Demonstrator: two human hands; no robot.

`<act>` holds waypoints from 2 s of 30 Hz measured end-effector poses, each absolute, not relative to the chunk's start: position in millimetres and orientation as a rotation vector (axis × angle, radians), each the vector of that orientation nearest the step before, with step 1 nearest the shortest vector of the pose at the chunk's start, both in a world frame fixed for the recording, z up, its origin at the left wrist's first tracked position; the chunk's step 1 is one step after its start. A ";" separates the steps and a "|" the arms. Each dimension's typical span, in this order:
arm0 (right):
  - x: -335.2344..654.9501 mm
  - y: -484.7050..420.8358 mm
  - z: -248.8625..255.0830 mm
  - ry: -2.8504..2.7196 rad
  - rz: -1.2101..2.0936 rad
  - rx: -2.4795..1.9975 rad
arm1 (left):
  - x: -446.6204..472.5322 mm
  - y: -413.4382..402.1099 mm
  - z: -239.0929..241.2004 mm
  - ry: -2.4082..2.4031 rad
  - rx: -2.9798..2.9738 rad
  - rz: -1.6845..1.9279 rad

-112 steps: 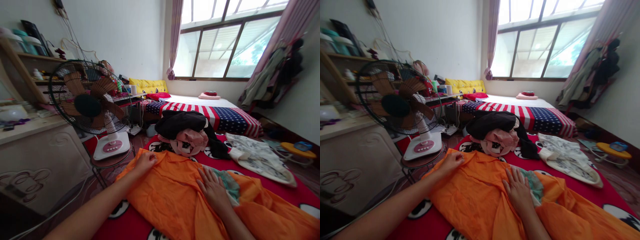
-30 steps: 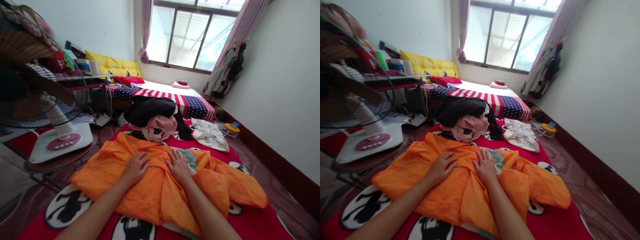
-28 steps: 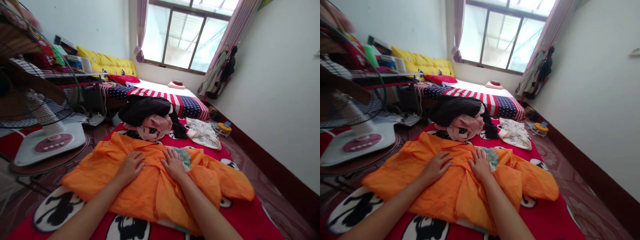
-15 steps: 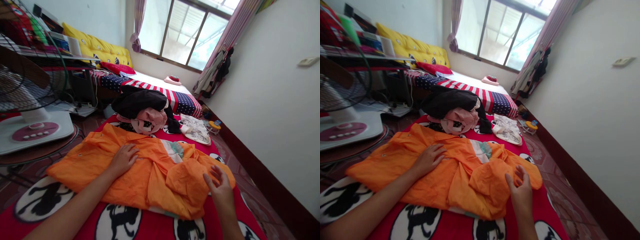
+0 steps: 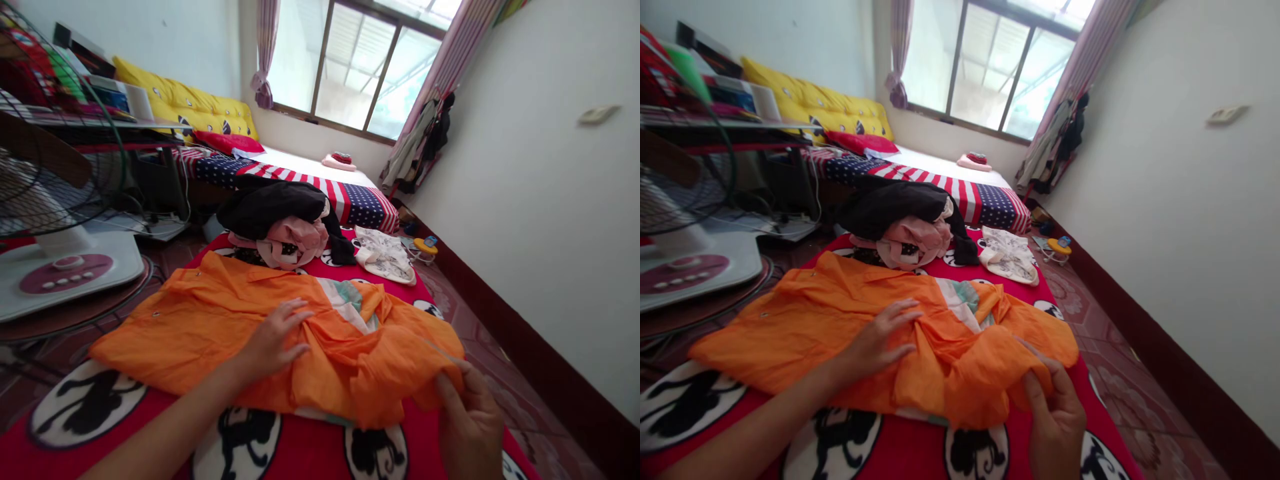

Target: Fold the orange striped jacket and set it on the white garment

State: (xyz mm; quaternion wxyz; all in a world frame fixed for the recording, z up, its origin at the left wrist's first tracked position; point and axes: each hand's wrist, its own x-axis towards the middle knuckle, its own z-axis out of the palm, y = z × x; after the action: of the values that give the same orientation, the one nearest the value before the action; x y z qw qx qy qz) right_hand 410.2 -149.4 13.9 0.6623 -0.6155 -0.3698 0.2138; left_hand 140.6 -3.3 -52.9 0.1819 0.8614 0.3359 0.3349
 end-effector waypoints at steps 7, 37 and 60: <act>405.8 -161.2 30.5 -0.858 0.671 -1.448 | 203.7 -42.8 -49.8 0.739 2.435 0.721; 388.6 -112.9 -35.4 -1.300 0.256 -2.085 | 210.0 -39.8 -82.3 0.856 1.502 0.877; 361.0 -117.1 -22.5 -1.418 -0.163 -1.878 | 198.5 -38.5 -58.8 0.939 1.458 1.095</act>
State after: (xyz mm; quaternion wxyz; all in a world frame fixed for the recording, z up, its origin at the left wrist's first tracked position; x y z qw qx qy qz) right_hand 361.0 -117.1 -22.5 0.3815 -0.7360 -0.5555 -0.0639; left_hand 198.5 -38.5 -58.8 0.5188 0.6076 0.3917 0.4563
